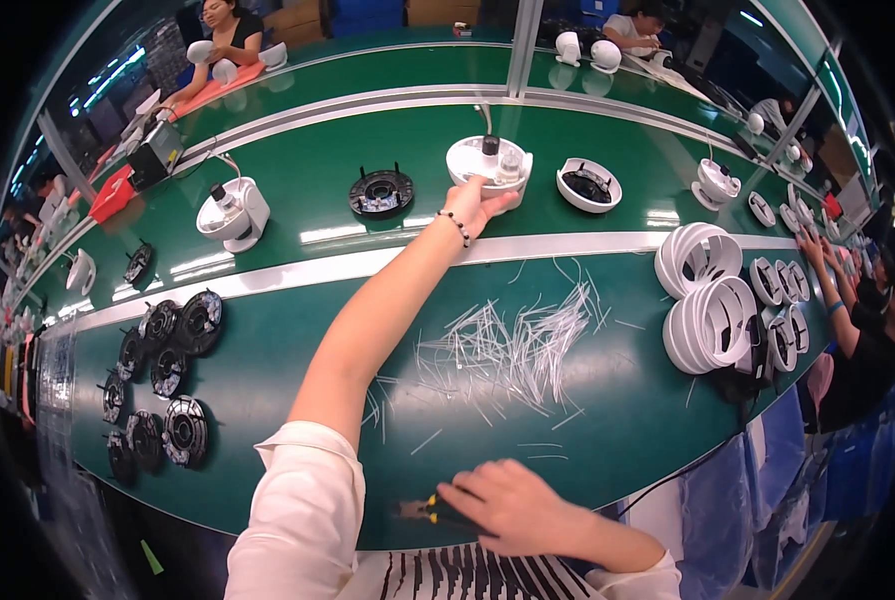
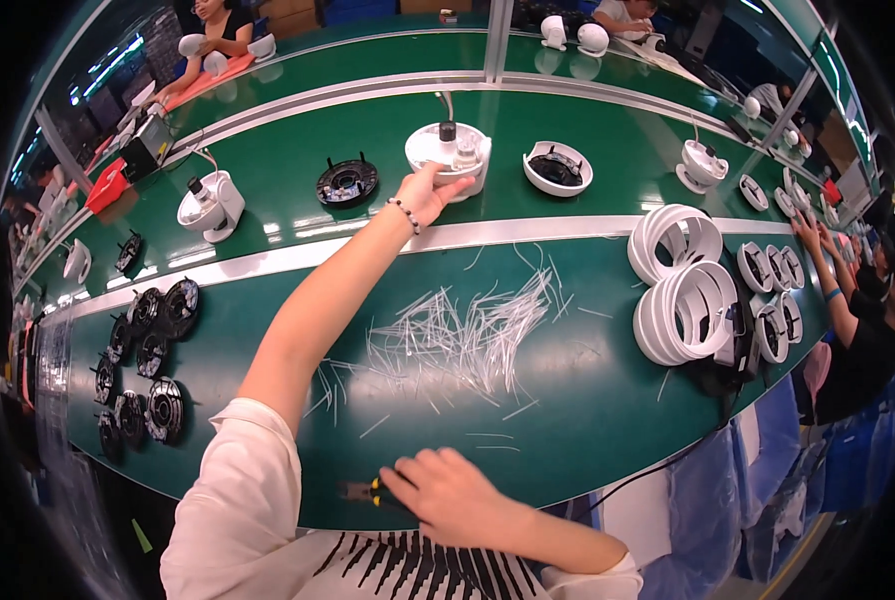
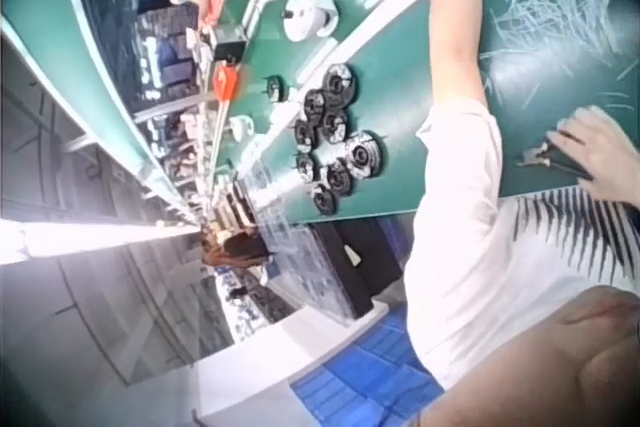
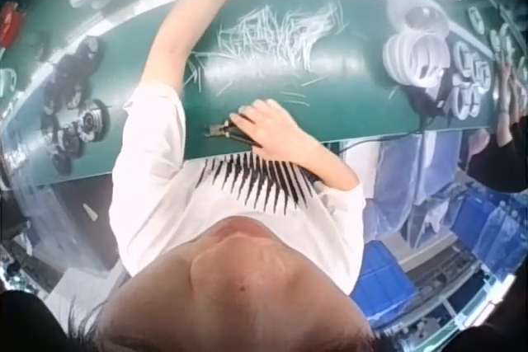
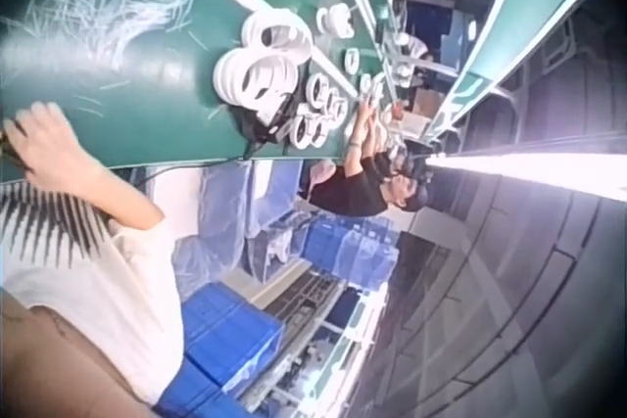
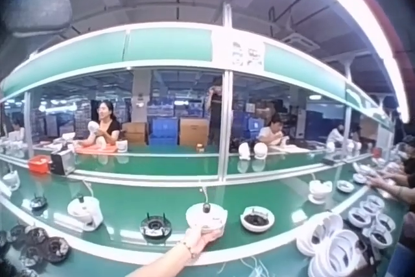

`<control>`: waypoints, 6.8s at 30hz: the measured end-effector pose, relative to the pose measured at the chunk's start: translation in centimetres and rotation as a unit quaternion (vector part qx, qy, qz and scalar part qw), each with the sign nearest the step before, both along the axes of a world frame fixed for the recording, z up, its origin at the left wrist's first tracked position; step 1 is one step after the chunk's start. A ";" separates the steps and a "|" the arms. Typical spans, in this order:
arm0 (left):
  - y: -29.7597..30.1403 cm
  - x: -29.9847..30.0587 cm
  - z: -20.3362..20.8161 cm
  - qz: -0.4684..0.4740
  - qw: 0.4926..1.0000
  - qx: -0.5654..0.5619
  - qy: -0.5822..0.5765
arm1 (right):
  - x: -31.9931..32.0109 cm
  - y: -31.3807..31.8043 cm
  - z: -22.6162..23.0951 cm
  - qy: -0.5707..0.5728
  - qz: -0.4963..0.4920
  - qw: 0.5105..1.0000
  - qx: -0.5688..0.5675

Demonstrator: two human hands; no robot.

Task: Assembling internal components into dome-style housings and trimming excess wiring with pliers on a factory assembly line.

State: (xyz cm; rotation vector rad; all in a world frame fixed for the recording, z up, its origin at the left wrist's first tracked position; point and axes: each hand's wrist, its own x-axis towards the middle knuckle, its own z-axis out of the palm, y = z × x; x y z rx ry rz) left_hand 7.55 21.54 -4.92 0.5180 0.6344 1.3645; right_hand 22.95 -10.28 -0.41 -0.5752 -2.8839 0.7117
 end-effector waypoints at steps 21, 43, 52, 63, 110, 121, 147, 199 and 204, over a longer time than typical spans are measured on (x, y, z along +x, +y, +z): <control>2.7 -15.5 -2.1 0.138 0.506 0.027 0.851 | 19.1 16.3 4.3 -0.038 -0.698 0.659 0.278; -18.6 -10.1 4.3 0.037 0.989 0.100 0.107 | -0.1 -2.5 0.4 0.060 -0.104 0.965 0.234; -20.8 -10.1 3.5 0.042 0.979 0.154 0.123 | -4.1 -1.2 3.2 -0.043 -0.249 0.961 0.113; -21.7 -9.3 3.9 0.067 0.981 0.136 0.125 | -5.9 -0.9 1.6 -0.003 -0.246 0.968 0.042; -28.2 -15.8 4.3 -0.157 0.974 0.138 -0.084 | -19.9 2.3 0.9 0.271 -0.438 0.841 0.165; -25.2 -21.3 4.7 0.071 0.984 -0.033 -0.162 | -17.3 0.0 1.3 0.271 -0.254 0.921 0.115; -13.9 -29.0 2.4 0.472 0.489 0.314 0.663 | -9.7 -4.6 -1.7 0.053 -0.154 0.979 -0.126; -29.3 -20.5 6.8 -0.198 0.922 0.077 0.325 | -12.5 -2.0 1.2 0.442 -0.216 0.648 -0.581; -28.0 -20.2 5.9 -0.182 0.933 0.054 0.305 | -12.1 -2.0 -0.5 0.449 -0.213 0.630 -0.597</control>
